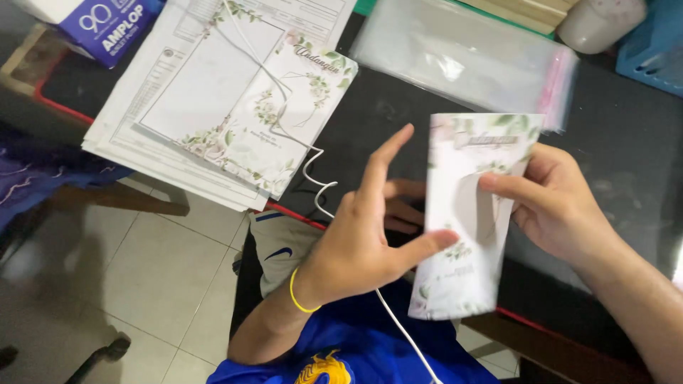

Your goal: The person folds paper invitations by hand and slides them into plastic sleeves on a workspace.

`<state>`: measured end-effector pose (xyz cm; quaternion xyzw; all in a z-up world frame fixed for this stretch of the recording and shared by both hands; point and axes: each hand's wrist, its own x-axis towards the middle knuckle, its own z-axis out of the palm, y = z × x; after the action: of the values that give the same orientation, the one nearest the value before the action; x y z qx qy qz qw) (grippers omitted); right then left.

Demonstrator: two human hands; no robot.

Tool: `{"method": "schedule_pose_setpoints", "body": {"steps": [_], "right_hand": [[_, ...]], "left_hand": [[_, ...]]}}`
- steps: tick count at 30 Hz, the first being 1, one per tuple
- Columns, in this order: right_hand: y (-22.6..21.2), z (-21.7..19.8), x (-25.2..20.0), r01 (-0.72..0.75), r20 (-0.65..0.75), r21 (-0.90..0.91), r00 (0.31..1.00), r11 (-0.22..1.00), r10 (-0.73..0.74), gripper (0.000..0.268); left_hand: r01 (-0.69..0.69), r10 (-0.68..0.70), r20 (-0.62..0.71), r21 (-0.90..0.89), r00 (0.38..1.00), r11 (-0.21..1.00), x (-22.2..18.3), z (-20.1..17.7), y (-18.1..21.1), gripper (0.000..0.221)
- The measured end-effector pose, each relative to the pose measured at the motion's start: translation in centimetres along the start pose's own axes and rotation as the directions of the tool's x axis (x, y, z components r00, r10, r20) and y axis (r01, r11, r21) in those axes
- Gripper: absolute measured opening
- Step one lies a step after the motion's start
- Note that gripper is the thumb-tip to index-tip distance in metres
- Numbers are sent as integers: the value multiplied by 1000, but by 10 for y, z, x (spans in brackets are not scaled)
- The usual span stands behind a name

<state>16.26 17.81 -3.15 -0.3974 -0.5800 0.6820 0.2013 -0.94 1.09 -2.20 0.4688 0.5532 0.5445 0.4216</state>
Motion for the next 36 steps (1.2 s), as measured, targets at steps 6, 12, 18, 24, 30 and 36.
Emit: {"method": "schedule_pose_setpoints", "body": {"steps": [6,12,18,24,30,36], "right_hand": [[-19,0,-11,142,273,-284,960,948,-62,31],[-23,-2,-3,222,270,-383,955,897,-121,33],[-19,4,1,195,281,-369,955,909,-91,47],[-21,2,5,228,277,-546,957,806,-83,16],[-19,2,3,353,353,-624,923,697,-152,14],[-22,-26,15,407,421,-768,903,494,-90,21]], "left_hand": [[-9,-3,-109,-110,994,994,11,3,-5,58],[10,-10,-11,58,1000,998,18,2,-13,54],[-69,64,-175,-22,982,997,23,5,-30,24],[-86,106,-158,126,982,988,24,2,-32,32],[-129,136,-154,60,979,990,30,5,-41,23],[-115,125,-353,51,927,992,27,6,-51,19]]}}
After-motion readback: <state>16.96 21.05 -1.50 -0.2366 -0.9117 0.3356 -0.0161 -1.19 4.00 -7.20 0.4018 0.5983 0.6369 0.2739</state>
